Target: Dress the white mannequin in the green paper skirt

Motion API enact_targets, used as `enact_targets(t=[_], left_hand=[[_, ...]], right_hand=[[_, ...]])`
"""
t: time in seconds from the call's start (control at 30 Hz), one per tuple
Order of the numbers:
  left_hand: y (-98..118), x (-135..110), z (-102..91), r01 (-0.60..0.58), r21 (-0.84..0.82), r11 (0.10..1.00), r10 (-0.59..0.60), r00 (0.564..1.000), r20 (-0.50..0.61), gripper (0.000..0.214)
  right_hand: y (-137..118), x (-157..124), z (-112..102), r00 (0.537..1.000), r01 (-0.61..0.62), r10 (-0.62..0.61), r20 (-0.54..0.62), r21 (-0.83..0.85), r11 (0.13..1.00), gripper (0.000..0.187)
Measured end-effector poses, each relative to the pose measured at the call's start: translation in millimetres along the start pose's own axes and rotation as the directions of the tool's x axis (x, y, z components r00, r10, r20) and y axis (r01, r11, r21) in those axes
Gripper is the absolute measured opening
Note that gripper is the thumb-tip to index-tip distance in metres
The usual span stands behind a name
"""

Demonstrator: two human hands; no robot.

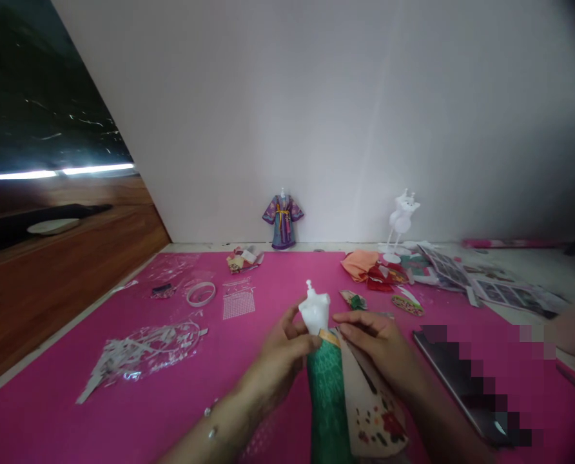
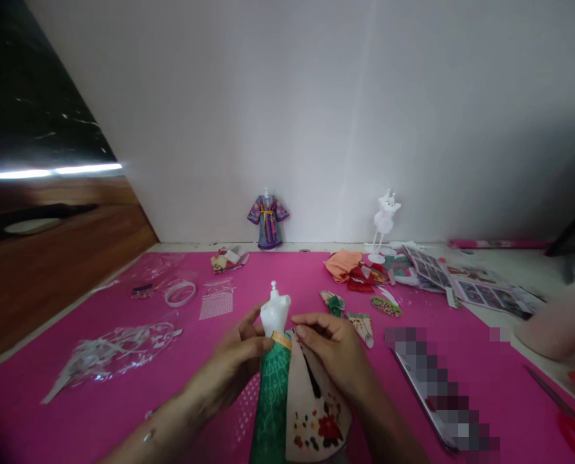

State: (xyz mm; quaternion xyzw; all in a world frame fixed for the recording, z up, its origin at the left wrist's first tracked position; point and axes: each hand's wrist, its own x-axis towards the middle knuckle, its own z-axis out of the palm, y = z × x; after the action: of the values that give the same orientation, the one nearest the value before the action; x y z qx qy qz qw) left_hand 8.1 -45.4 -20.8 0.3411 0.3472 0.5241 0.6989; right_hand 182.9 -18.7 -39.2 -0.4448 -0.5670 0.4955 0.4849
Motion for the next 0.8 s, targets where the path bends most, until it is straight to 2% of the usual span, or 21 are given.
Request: enact_targets(t=[0.1,0.27,0.43,0.53,0.57,0.6,0.67,0.73,0.8], left_hand=[[-22,-4,-14.5,0.065,-0.044,0.997,-0.067,0.997,-0.046,0.084],[-57,3,-51.1,0.070,-0.032,0.997,-0.073,0.993,-0.096,0.093],[-75,7,-91.2,0.093,0.143,0.985,-0.062,0.977,-0.206,0.109],[-80,6,-107.1,0.105,0.225,0.969,-0.048,0.968,-0.245,0.115],[-82,4,-109.9,0.107,0.259,0.960,-0.041,0.968,-0.247,0.114],[-82,3,-111.4,0.108,0.297,0.949,-0.033,0.968,-0.247,0.112],[-81,0,-110.6,0.109,0.366,0.924,-0.017,0.969,-0.245,0.106],[-75,-4,-106.3,0.109,0.442,0.890,0.002,0.970,-0.242,0.097],[-66,-8,-101.0,0.115,0.584,0.804,0.029,0.973,-0.231,0.087]], right_hand=[[24,3,3,0.993,-0.089,0.086,0.078,0.038,0.995,0.030],[62,11,10,0.992,-0.083,0.083,0.099,-0.007,0.997,0.030],[68,5,3,1.000,0.023,-0.026,-0.014,-0.207,0.978,0.022],[63,-19,4,0.990,0.139,-0.131,0.047,-0.313,0.940,0.015],[62,-28,7,0.966,0.259,-0.232,0.116,-0.377,0.889,0.016],[62,-37,10,0.921,0.391,-0.348,0.178,-0.417,0.821,0.019],[65,-49,17,0.780,0.625,-0.533,0.329,-0.457,0.633,0.025],[73,-55,24,0.639,0.759,-0.642,0.423,-0.481,0.438,0.024],[83,-56,28,0.550,0.811,-0.681,0.483,-0.505,0.296,0.025]])
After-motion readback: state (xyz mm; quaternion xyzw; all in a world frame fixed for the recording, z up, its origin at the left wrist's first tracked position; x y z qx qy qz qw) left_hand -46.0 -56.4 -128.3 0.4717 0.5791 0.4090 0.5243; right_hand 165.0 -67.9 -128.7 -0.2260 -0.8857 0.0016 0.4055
